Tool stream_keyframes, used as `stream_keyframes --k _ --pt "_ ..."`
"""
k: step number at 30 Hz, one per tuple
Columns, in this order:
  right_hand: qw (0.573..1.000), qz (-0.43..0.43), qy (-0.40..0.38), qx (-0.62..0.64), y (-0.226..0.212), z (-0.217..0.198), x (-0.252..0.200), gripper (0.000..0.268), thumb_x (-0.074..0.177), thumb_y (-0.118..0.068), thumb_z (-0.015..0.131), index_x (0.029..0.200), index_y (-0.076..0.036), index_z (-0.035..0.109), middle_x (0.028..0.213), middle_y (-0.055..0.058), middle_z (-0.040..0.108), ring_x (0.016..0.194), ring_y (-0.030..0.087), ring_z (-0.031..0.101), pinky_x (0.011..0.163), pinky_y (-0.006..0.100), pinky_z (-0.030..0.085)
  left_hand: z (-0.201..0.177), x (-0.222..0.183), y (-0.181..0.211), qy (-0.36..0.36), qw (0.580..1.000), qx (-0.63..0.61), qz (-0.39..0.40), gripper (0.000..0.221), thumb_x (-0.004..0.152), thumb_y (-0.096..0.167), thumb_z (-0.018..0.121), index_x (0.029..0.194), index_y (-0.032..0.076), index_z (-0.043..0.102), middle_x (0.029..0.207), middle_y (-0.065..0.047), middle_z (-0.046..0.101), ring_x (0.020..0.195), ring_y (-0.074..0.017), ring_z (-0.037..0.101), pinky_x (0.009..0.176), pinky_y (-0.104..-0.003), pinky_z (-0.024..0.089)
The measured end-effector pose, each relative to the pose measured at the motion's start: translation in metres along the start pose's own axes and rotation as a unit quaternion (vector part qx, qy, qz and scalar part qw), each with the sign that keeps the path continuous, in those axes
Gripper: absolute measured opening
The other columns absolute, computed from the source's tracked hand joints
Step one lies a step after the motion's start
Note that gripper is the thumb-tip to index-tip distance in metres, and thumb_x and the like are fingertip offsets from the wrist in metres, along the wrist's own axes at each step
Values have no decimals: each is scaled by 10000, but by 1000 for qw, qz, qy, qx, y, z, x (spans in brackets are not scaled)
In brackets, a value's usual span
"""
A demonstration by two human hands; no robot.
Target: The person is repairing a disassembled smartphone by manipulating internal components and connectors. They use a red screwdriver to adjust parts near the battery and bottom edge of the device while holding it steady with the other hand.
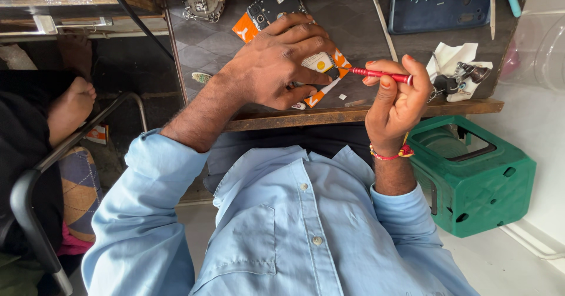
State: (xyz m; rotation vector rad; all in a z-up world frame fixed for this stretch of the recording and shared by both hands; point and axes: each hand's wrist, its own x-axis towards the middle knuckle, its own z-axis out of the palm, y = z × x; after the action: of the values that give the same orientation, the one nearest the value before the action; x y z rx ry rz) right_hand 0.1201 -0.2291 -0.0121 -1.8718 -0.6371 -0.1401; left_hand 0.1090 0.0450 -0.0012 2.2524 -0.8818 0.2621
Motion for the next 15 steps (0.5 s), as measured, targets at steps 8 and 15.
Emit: stream_keyframes --k 8,15 --pt "1000 -11 -1 4 -2 1 2 311 1224 -80 457 1498 -7 329 1155 230 691 874 200 668 860 294 573 1 -1 -2 2 1000 -1 6 250 832 295 800 1074 245 837 1380 -49 636 1352 -268 535 1216 -493 363" --pt "1000 -5 -8 0 -4 0 2 304 1224 -70 458 1493 -5 333 1165 228 692 879 197 672 856 292 576 2 -2 -2 3 1000 0 4 274 820 303 801 1088 258 841 1386 -40 637 1357 -262 537 1218 -483 366"
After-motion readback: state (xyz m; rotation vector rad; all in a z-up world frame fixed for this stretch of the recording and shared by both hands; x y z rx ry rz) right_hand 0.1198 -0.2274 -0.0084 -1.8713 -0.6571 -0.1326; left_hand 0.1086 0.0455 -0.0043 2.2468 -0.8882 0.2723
